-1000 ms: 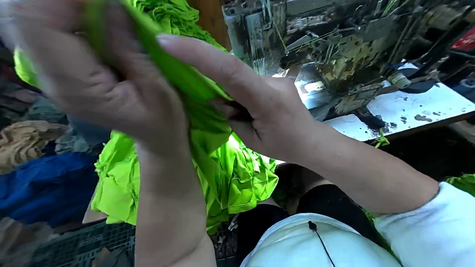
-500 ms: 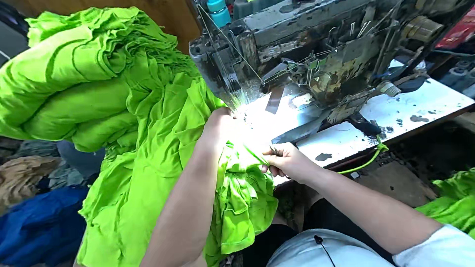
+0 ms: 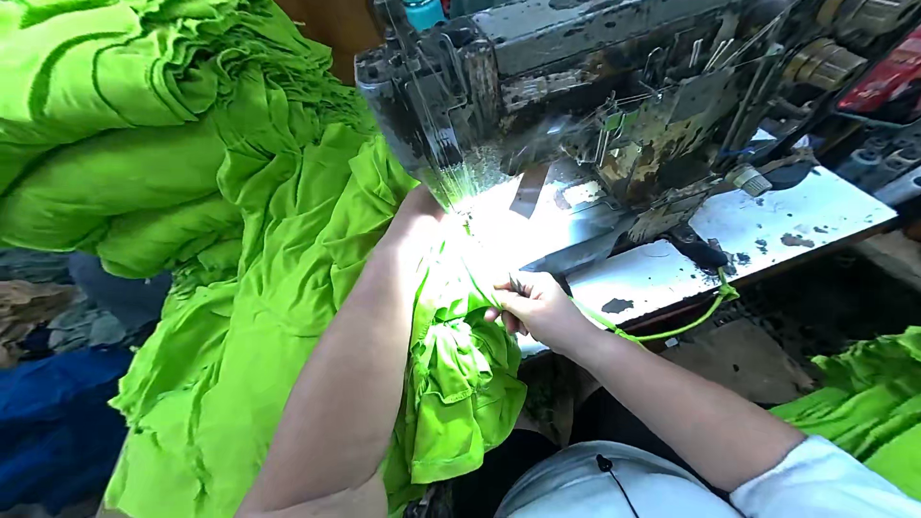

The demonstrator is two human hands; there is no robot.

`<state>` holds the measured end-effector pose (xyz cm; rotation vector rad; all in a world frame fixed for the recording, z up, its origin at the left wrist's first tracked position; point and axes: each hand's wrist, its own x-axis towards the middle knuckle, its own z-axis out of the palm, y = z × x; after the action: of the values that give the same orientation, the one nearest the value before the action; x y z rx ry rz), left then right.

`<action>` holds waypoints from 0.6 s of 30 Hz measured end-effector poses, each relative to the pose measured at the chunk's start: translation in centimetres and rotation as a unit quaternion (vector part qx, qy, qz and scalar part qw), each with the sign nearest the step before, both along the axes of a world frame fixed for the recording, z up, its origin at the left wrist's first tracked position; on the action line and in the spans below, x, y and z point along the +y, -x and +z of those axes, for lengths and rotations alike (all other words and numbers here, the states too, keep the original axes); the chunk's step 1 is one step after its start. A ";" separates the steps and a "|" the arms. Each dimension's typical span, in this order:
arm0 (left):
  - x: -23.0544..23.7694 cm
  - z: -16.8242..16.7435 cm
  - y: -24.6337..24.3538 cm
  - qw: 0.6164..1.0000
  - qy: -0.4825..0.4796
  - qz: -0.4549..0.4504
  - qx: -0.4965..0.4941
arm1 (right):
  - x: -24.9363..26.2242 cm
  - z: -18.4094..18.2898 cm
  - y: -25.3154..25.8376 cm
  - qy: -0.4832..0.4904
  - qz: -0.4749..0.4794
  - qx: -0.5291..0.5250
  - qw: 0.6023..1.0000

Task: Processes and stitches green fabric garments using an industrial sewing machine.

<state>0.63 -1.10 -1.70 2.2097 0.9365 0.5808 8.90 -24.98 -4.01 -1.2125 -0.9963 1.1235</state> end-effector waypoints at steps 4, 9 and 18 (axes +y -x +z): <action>-5.4 3.3 3.1 0.943 -0.325 -0.002 0.072 | 1.4 -0.2 -0.2 -0.008 -0.011 -0.014 1.000; -17.4 7.5 4.3 0.953 -0.196 0.076 0.220 | 1.6 -0.6 -0.3 -0.035 -0.004 0.000 0.999; -12.6 4.3 4.7 0.993 0.072 0.085 -0.043 | 1.6 -0.7 -0.3 -0.018 -0.009 0.020 1.000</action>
<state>-4.06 -13.71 2.64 1.9751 1.0926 0.6601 9.22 -23.34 -4.68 -1.1641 -0.9704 1.1076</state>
